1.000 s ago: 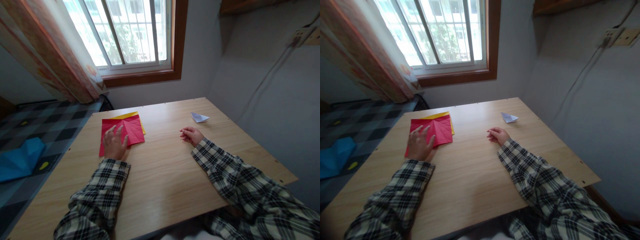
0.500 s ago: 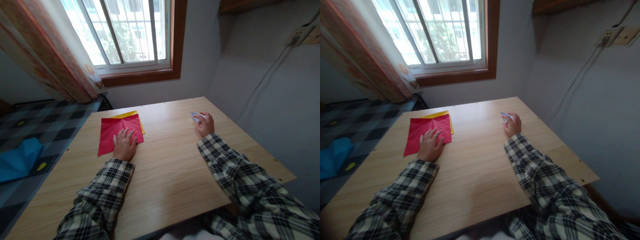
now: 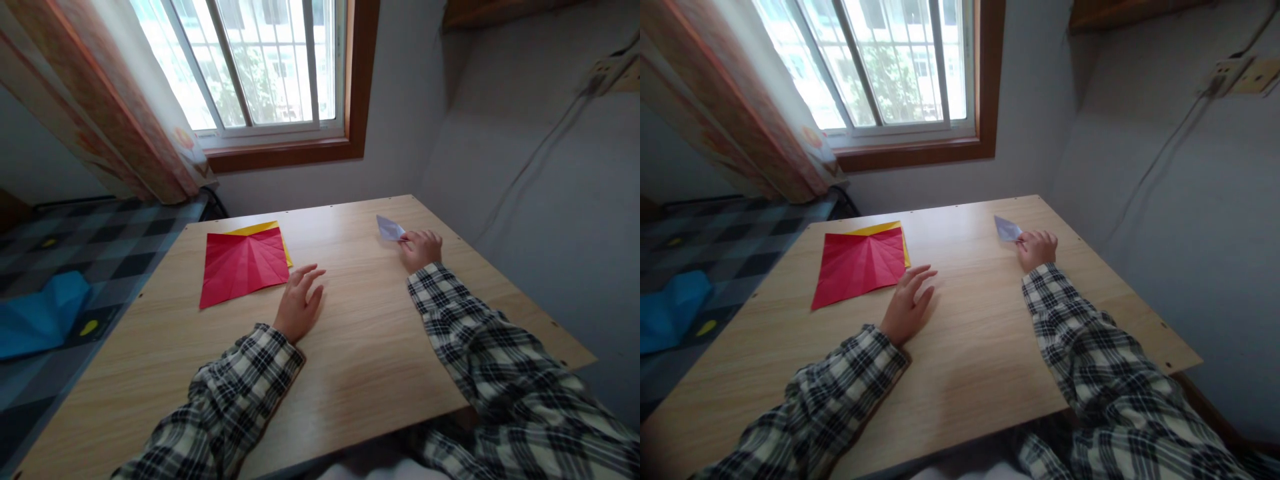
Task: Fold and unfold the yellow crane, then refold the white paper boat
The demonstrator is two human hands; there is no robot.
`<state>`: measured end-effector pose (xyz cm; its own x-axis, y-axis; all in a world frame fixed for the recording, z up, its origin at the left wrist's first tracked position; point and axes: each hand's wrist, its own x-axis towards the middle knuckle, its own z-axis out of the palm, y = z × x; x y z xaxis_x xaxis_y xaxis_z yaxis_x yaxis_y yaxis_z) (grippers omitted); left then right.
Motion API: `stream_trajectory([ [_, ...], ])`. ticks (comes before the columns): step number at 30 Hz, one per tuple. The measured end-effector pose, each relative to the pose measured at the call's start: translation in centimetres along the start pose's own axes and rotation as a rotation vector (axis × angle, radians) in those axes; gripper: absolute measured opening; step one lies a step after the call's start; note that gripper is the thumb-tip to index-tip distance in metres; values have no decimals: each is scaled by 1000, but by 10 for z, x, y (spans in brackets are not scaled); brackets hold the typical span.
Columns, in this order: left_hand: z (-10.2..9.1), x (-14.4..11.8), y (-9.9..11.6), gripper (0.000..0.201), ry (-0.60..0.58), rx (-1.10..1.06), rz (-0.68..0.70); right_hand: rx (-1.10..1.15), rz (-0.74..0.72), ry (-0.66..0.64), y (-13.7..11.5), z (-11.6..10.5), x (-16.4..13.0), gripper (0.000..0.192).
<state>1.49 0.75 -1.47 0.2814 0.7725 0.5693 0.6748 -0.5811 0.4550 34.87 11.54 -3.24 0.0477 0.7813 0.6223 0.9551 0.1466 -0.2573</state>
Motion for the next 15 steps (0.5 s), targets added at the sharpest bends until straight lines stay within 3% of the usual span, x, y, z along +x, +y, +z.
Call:
stream_trajectory([
  [4,3,3,8,33,130,79,17,136,-413,61,-55,-7,-21,11],
  [7,0,5,10,32,197,210,90,208,-636,62,-96,-11,-41,15],
  [11,-5,6,6,24,130,308,133,255,-768,92,-123,-16,-57,19],
  [15,-7,6,1,12,61,349,125,287,-801,107,-126,-18,-61,19],
])
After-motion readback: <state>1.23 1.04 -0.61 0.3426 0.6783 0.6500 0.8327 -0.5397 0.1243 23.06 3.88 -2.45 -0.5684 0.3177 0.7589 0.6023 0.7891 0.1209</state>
